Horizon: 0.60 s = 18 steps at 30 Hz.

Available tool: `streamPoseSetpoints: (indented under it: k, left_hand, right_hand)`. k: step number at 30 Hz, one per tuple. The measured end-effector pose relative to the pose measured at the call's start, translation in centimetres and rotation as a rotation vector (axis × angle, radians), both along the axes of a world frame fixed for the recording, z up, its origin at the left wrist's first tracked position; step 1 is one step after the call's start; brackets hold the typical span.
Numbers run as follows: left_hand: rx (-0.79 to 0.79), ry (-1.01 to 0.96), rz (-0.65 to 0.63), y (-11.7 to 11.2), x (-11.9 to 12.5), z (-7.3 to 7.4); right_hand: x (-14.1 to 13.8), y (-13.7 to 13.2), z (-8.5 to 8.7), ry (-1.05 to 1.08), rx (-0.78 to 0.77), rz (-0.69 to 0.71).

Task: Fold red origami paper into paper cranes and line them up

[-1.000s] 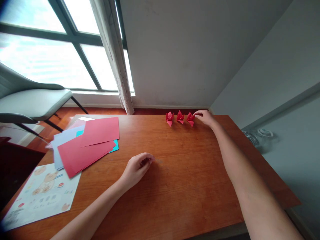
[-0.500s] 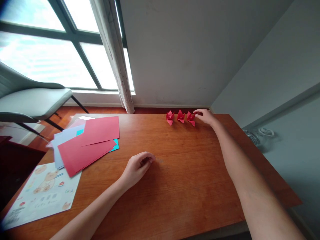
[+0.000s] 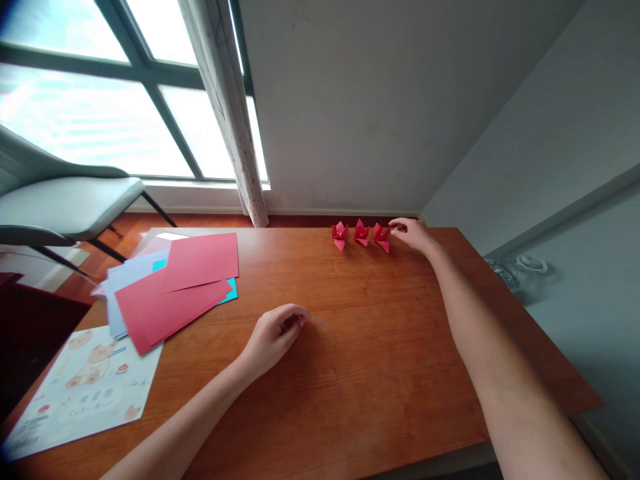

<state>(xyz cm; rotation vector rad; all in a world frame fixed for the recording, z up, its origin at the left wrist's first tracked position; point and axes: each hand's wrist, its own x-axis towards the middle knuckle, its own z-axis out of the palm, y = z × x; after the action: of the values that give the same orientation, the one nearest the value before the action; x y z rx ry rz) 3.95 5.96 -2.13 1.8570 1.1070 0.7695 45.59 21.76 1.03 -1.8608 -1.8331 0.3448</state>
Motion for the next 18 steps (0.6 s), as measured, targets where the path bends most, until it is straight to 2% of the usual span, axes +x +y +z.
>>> streamPoseSetpoints:
  k: [3, 4, 6, 8, 10, 14, 16, 18]
  left_hand:
    - [-0.001, -0.008, 0.002, 0.0, 0.0, -0.1]
    - [0.0, -0.008, 0.002, 0.0, 0.0, -0.1]
    - [0.0, -0.009, 0.001, 0.0, 0.0, -0.1]
    - [-0.004, -0.009, 0.001, 0.0, 0.0, -0.1]
    - [-0.01, -0.014, 0.005, 0.0, 0.0, -0.1]
    - [-0.019, -0.037, 0.004, 0.1, 0.0, -0.3]
    - [-0.022, -0.061, -0.005, 0.1, 0.0, -0.4]
    - [-0.028, -0.113, -0.003, 0.1, 0.0, -0.6]
  right_hand:
    - [0.2, -1.3, 1.2, -0.006, 0.114, -0.081]
    - [-0.1, -2.0, 1.7, 0.023, 0.244, -0.164]
    - [-1.9, -3.8, 2.4, 0.128, 0.41, -0.253]
    - [-5.4, -6.1, 2.6, 0.257, 0.472, -0.257]
    - [-10.1, -8.5, 2.2, 0.367, 0.423, -0.152]
    - [-19.5, -12.0, 0.0, 0.506, 0.158, 0.14]
    - [-22.6, -12.7, -1.3, 0.542, 0.073, 0.213]
    - [-24.6, -13.0, -2.5, 0.588, 0.014, 0.239]
